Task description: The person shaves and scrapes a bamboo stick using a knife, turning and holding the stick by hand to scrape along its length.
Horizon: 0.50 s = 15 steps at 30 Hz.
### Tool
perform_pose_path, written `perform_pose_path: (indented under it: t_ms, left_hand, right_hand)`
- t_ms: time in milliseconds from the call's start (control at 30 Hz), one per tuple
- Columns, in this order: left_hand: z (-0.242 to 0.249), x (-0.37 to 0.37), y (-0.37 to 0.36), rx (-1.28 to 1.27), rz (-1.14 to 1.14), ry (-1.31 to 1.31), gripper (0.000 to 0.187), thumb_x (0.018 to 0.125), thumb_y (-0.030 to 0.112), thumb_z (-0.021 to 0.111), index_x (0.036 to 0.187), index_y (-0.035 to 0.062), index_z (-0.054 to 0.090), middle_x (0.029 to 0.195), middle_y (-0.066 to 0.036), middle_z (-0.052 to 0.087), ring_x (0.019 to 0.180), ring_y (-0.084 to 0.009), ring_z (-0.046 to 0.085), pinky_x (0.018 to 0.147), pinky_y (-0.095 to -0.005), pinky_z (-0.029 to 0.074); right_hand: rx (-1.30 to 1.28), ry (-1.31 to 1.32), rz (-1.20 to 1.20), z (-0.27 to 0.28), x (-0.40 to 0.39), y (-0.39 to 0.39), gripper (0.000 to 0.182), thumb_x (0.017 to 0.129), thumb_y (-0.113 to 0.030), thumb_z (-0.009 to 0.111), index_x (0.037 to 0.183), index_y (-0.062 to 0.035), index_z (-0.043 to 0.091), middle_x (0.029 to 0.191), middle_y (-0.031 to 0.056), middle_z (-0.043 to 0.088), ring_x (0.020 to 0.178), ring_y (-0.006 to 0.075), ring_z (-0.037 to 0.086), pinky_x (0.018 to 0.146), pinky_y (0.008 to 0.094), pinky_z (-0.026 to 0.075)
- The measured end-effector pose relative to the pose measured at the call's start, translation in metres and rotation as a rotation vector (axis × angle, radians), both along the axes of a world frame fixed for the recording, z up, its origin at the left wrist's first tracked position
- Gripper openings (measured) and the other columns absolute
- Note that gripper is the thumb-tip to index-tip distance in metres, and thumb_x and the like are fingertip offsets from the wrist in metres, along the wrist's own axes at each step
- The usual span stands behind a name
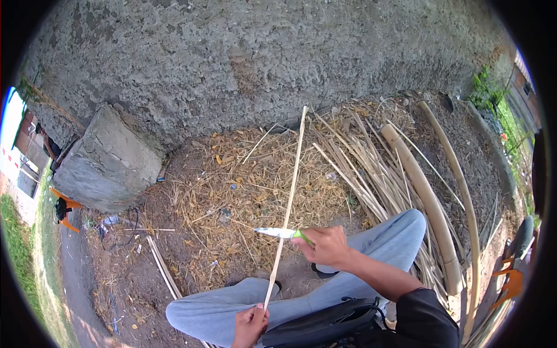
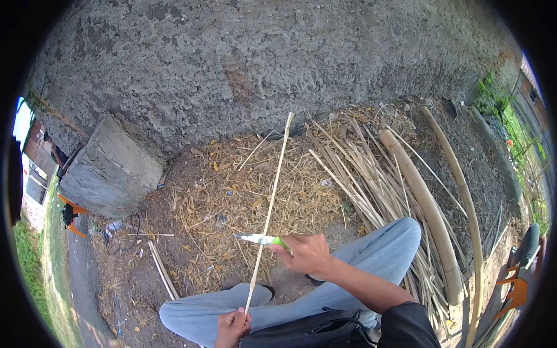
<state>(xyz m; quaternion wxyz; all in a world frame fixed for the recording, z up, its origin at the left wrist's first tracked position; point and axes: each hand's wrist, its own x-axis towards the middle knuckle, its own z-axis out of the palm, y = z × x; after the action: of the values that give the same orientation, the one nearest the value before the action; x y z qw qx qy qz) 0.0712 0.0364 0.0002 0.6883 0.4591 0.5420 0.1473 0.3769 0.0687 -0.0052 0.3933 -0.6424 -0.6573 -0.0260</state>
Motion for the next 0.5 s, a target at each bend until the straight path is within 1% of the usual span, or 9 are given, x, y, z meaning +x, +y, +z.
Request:
perform_pose_path:
  t_ms: [33,67,100,167,200,300,400,433,500]
  left_hand:
    - [0.008,0.000,-0.003,0.078,-0.068,0.086,0.038,0.100,0.043,0.053,0.077,0.0125,0.059,0.058,0.007,0.045,0.048,-0.0031,0.036,0.043,-0.0229,0.025]
    - [0.012,-0.003,-0.006,0.080,-0.070,0.088,0.038,0.100,0.043,0.053,0.077,0.0125,0.059,0.058,0.007,0.045,0.048,-0.0031,0.036,0.043,-0.0229,0.025]
    - [0.015,-0.005,-0.007,0.060,-0.089,0.109,0.038,0.099,0.043,0.054,0.077,0.0130,0.058,0.058,0.007,0.045,0.047,-0.0031,0.036,0.042,-0.0227,0.025]
    - [0.010,-0.010,-0.005,0.055,-0.114,0.127,0.038,0.099,0.044,0.055,0.076,0.0135,0.058,0.059,0.008,0.044,0.047,-0.0032,0.035,0.042,-0.0225,0.025]
    - [0.002,-0.016,-0.005,0.017,-0.080,0.121,0.038,0.099,0.044,0.055,0.076,0.0137,0.057,0.059,0.008,0.044,0.046,-0.0031,0.036,0.042,-0.0226,0.025]
    - [0.001,-0.023,-0.005,-0.018,-0.060,0.099,0.037,0.098,0.043,0.055,0.075,0.0141,0.056,0.059,0.008,0.043,0.046,-0.0032,0.035,0.041,-0.0226,0.025]
    - [0.003,-0.031,-0.014,0.018,-0.097,0.095,0.037,0.098,0.042,0.055,0.074,0.0139,0.055,0.059,0.007,0.043,0.046,-0.0032,0.035,0.041,-0.0224,0.025]
    - [0.002,-0.034,-0.014,0.052,-0.127,0.106,0.038,0.099,0.042,0.055,0.074,0.0136,0.054,0.059,0.007,0.043,0.045,-0.0031,0.034,0.041,-0.0222,0.025]
    - [-0.006,-0.044,-0.014,0.042,-0.129,0.097,0.037,0.099,0.040,0.055,0.073,0.0132,0.054,0.059,0.007,0.043,0.045,-0.0032,0.034,0.041,-0.0221,0.025]
  right_hand:
    - [0.028,0.041,-0.167,-0.003,0.014,0.012,0.032,0.089,-0.038,0.068,0.074,-0.0102,0.069,0.051,0.0050,0.059,0.034,0.0213,0.052,0.033,0.0353,0.036]
    - [-0.013,0.035,-0.252,-0.006,0.032,0.020,0.032,0.090,-0.036,0.068,0.071,-0.0100,0.068,0.051,0.0051,0.059,0.033,0.0194,0.051,0.032,0.0351,0.035]
    - [-0.005,0.032,-0.253,-0.005,0.032,0.020,0.032,0.090,-0.036,0.068,0.071,-0.0100,0.068,0.051,0.0051,0.059,0.033,0.0194,0.051,0.032,0.0351,0.035]
    - [-0.051,0.066,-0.143,-0.003,0.022,0.014,0.033,0.090,-0.036,0.068,0.071,-0.0097,0.068,0.051,0.0048,0.059,0.033,0.0185,0.050,0.032,0.0354,0.035]
    - [-0.039,0.022,-0.021,0.008,0.005,0.002,0.033,0.091,-0.036,0.067,0.072,-0.0095,0.069,0.051,0.0046,0.059,0.033,0.0179,0.049,0.032,0.0353,0.035]
    - [0.049,0.002,0.005,-0.002,0.001,0.000,0.031,0.088,-0.034,0.071,0.072,-0.0083,0.070,0.051,0.0044,0.057,0.033,0.0182,0.047,0.034,0.0344,0.035]
    - [-0.102,0.094,-0.345,-0.008,0.059,0.028,0.031,0.091,-0.033,0.067,0.074,-0.0081,0.071,0.050,0.0040,0.057,0.034,0.0181,0.047,0.034,0.0346,0.036]
    - [-0.094,0.095,-0.350,-0.010,0.063,0.026,0.031,0.091,-0.033,0.067,0.074,-0.0081,0.071,0.050,0.0040,0.057,0.034,0.0181,0.047,0.034,0.0346,0.036]
    - [-0.205,0.093,-0.279,-0.012,0.068,0.023,0.036,0.096,-0.038,0.059,0.077,-0.0092,0.071,0.045,0.0011,0.052,0.030,0.0132,0.041,0.031,0.0319,0.031]
